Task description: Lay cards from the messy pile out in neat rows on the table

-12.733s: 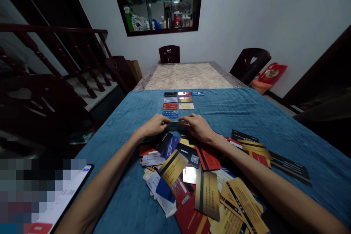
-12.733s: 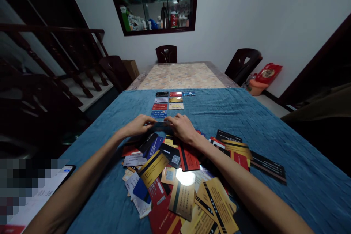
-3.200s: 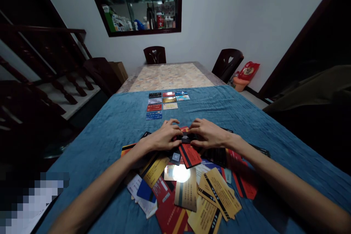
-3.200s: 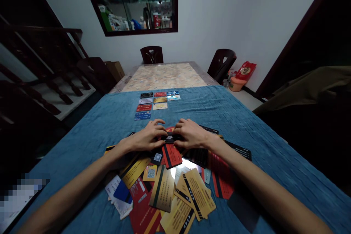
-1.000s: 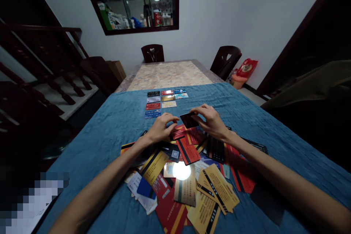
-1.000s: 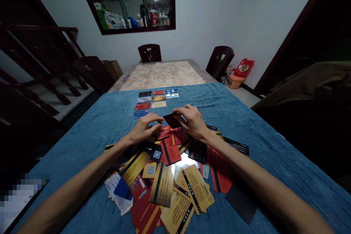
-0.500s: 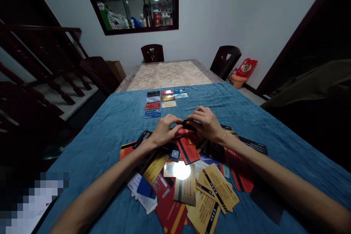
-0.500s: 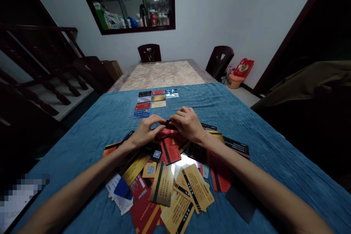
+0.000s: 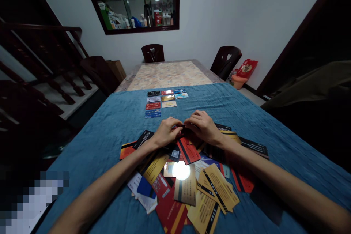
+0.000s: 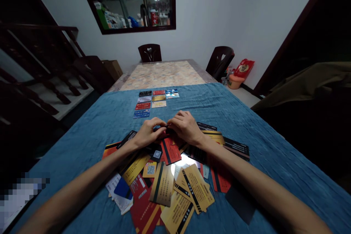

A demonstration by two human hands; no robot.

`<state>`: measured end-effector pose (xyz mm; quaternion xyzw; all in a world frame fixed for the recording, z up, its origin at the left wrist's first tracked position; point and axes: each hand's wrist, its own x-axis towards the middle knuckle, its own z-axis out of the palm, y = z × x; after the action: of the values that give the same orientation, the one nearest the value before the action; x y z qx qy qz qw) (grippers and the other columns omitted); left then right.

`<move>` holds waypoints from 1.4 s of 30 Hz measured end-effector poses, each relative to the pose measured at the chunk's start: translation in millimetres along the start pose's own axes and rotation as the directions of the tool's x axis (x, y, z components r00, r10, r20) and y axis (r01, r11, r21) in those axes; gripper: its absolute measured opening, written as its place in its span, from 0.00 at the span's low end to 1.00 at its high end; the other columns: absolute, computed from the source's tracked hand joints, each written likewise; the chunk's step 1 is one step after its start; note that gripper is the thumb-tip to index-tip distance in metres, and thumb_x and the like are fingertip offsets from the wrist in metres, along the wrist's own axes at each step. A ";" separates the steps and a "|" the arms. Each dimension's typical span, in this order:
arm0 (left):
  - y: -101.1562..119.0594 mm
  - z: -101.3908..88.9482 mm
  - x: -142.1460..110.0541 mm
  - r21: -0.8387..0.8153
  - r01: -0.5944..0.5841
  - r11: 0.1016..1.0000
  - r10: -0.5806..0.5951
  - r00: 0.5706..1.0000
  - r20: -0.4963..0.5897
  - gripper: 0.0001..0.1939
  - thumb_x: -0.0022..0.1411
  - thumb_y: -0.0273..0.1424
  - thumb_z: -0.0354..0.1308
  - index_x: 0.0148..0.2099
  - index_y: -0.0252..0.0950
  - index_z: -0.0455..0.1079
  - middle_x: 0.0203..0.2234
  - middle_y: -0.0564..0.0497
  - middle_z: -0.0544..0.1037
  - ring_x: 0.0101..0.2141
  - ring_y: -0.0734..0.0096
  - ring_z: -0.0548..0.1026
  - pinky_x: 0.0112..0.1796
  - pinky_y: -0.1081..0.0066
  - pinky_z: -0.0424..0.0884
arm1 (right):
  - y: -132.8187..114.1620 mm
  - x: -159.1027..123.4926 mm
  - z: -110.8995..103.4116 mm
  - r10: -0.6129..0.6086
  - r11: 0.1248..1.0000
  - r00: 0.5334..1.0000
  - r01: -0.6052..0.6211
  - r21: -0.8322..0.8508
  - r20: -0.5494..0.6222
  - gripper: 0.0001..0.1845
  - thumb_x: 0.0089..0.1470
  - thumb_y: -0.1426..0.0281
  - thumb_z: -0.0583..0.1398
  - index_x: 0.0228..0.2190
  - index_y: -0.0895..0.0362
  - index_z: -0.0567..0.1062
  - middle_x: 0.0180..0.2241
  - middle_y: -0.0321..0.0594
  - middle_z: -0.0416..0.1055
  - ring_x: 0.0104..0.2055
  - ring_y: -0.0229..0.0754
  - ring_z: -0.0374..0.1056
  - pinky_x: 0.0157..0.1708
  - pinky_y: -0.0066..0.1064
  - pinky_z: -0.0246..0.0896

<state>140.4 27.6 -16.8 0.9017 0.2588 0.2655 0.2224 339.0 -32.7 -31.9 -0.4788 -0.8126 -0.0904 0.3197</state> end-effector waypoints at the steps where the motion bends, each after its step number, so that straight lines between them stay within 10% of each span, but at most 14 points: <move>1: -0.1 0.1 0.0 0.009 0.011 1.000 -0.011 1.000 0.003 0.06 0.61 0.25 0.58 0.37 0.35 0.77 0.32 0.49 0.80 0.35 0.68 0.76 0.40 0.69 0.71 | 0.1 -0.4 0.6 -0.002 1.000 1.000 0.002 0.002 -0.001 0.14 0.66 0.65 0.53 0.38 0.55 0.77 0.34 0.42 0.78 0.40 0.44 0.64 0.41 0.37 0.51; 14: -24.4 -13.6 6.0 0.018 0.164 0.986 -0.162 0.984 -0.070 0.06 0.57 0.25 0.57 0.32 0.34 0.76 0.27 0.52 0.80 0.30 0.70 0.76 0.34 0.72 0.69 | 12.8 -4.2 4.4 -0.007 0.989 0.995 0.022 -0.148 0.100 0.16 0.59 0.71 0.59 0.50 0.58 0.72 0.44 0.48 0.75 0.44 0.50 0.63 0.43 0.39 0.53; 31: -24.6 -20.7 8.3 -0.078 0.174 0.982 -0.183 0.975 -0.129 0.05 0.57 0.27 0.56 0.31 0.34 0.73 0.28 0.51 0.80 0.32 0.69 0.77 0.38 0.70 0.71 | 11.9 -6.1 6.3 -0.101 0.925 0.994 0.079 -0.371 -0.039 0.19 0.59 0.65 0.59 0.50 0.60 0.70 0.46 0.51 0.72 0.48 0.53 0.61 0.46 0.43 0.54; 42: -28.6 -16.6 5.9 -0.021 0.123 0.992 -0.124 0.978 -0.169 0.12 0.57 0.23 0.58 0.43 0.37 0.74 0.31 0.52 0.81 0.34 0.68 0.79 0.41 0.68 0.72 | 11.0 -6.3 2.8 -0.143 0.940 0.988 0.116 -0.322 -0.061 0.22 0.58 0.67 0.58 0.53 0.59 0.69 0.47 0.52 0.70 0.49 0.54 0.59 0.46 0.44 0.55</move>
<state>124.8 57.4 -17.5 0.8568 0.3308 0.3284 0.2205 349.1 -30.3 -39.6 -0.4654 -0.8031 -0.2606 0.2657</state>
